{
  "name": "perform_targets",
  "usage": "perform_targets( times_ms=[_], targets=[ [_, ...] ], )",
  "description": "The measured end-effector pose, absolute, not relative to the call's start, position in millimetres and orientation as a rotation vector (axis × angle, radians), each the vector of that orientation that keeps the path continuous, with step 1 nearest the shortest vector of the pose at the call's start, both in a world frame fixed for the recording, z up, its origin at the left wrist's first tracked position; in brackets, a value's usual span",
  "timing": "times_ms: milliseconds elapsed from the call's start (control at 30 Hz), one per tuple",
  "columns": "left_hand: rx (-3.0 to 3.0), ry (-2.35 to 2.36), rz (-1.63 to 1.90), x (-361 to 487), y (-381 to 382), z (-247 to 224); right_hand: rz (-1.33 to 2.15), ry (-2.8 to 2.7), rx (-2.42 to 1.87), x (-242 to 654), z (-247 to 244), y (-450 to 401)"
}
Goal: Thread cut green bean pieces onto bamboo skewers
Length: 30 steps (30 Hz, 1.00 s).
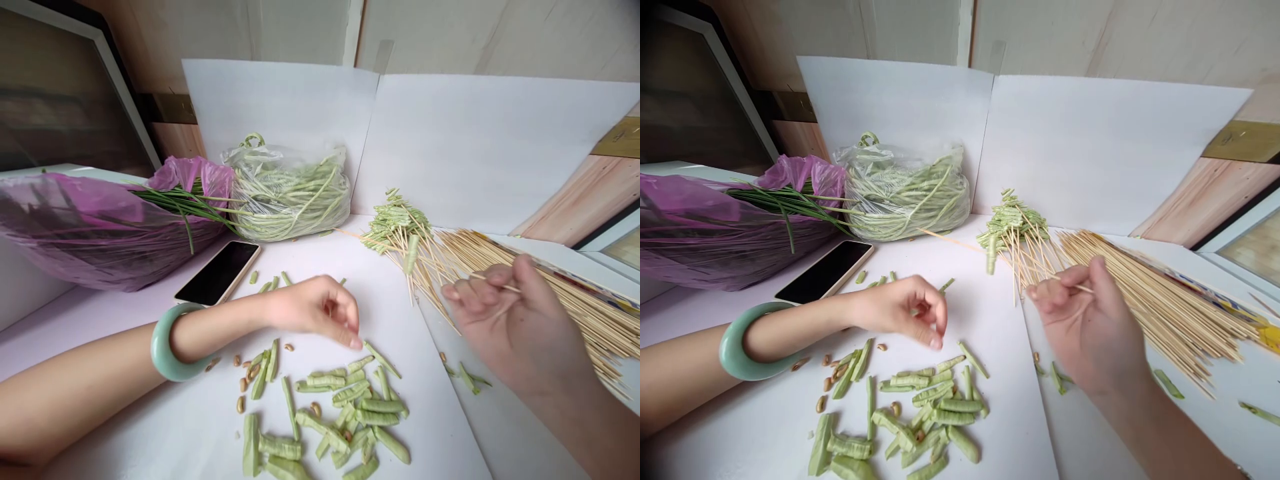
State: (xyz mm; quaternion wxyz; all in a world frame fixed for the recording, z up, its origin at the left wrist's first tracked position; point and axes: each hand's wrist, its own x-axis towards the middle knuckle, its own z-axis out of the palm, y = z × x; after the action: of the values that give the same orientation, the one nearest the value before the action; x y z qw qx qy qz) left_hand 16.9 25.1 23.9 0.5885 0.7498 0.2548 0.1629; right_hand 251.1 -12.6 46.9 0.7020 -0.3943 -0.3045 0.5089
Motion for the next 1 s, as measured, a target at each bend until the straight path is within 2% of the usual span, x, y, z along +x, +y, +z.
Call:
perform_targets(
  times_ms=[100, 167, 400, 500, 733, 1000],
  targets=[
    [1.95, 0.443, -0.031, 13.5, 18.6, 36.0, 1.087, -0.627, -0.91, 260.0, 54.0, -5.8],
    [2.009, 0.431, -0.154, 13.6, 14.5, 41.2, 1.077, -0.612, -0.929, 260.7, 55.3, -3.1],
    [2.086, 0.546, -0.109, 9.7, 18.5, 44.0, 1.092, -0.618, -0.971, 260.1, 52.1, -2.8],
    [1.974, 0.67, 0.103, 8.1, 26.7, 38.3, 1.081, -0.634, -0.973, 262.0, 50.8, -3.3],
    [1.243, 0.774, 0.941, 12.6, 42.5, 22.1, 0.99, -0.671, -0.959, 260.4, 48.1, -2.0],
    [1.032, 0.686, 1.067, 11.7, 41.9, 19.5, 0.963, -0.725, -1.013, 254.6, 45.8, -6.9]
  ],
)
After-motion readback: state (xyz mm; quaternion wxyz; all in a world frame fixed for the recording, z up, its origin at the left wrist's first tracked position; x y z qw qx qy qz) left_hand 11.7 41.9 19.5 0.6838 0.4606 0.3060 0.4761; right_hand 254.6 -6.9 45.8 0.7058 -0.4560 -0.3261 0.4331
